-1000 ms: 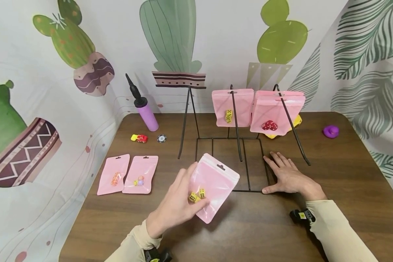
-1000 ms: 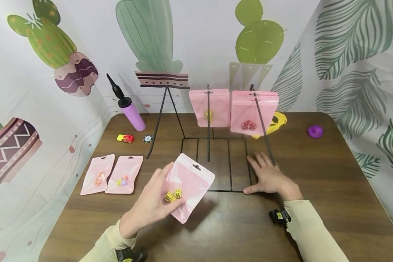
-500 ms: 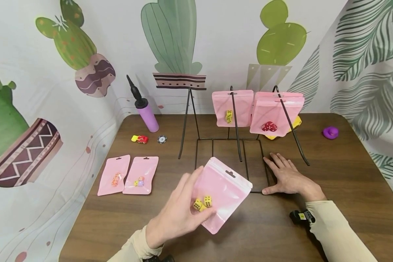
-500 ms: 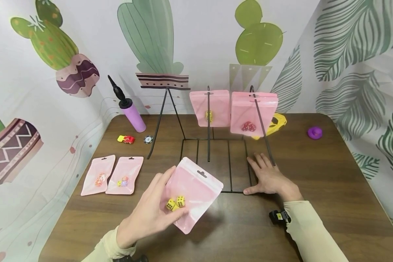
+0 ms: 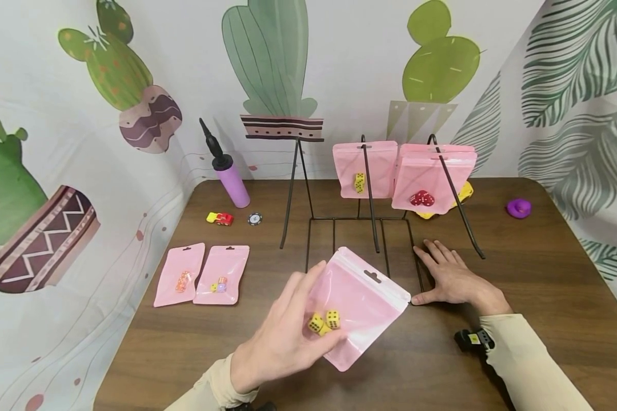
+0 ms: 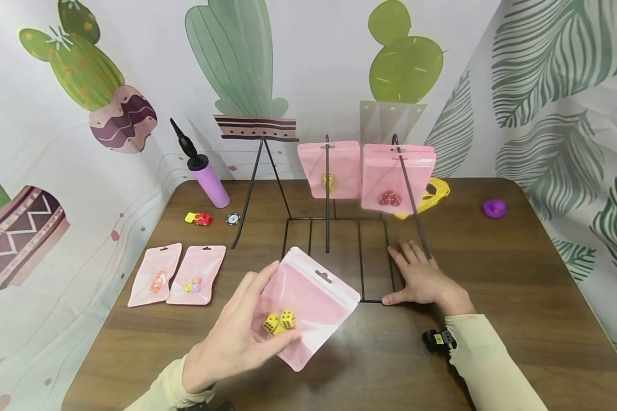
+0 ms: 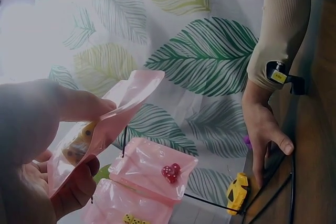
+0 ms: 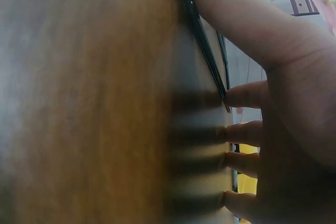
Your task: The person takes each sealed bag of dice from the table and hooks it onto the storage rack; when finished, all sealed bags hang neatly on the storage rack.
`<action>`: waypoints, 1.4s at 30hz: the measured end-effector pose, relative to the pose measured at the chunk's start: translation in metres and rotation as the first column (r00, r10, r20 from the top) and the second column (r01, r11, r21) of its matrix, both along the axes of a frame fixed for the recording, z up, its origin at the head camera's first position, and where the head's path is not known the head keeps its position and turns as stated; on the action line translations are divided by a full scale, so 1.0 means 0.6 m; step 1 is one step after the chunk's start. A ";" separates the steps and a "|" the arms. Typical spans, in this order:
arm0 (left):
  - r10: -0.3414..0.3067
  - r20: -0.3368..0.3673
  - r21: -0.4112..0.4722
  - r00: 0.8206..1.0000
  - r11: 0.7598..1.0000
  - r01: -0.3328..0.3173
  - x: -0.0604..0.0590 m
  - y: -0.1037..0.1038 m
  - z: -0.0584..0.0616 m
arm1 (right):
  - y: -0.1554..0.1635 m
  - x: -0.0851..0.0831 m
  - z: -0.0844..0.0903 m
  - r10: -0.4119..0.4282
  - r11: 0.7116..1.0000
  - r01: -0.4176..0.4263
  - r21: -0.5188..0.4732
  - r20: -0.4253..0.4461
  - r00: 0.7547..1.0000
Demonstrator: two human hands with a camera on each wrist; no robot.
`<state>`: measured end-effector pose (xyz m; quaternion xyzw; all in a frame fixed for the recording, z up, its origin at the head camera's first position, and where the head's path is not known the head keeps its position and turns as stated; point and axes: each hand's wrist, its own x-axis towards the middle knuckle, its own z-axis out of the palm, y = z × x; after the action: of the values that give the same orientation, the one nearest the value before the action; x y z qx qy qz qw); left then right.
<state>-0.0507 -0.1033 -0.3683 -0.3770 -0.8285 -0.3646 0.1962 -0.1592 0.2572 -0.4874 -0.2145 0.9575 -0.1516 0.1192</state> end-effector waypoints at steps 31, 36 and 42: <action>0.053 -0.099 0.105 0.994 0.994 -0.042 -0.040 0.033 0.005 | 0.002 -0.001 -0.001 -0.005 1.000 0.005 -0.016 0.005 1.000; 0.062 -0.091 0.110 0.994 0.993 -0.052 -0.043 0.035 0.002 | 0.004 -0.003 -0.003 -0.004 1.000 0.005 -0.017 0.014 1.000; 0.075 -0.073 0.100 0.995 0.993 -0.067 -0.044 0.035 -0.001 | 0.004 -0.004 -0.002 -0.005 1.000 0.005 -0.019 0.018 1.000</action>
<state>-0.0773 -0.0823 -0.3691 -0.3510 -0.8145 -0.3827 0.2588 -0.1613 0.2598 -0.4887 -0.2119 0.9554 -0.1631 0.1252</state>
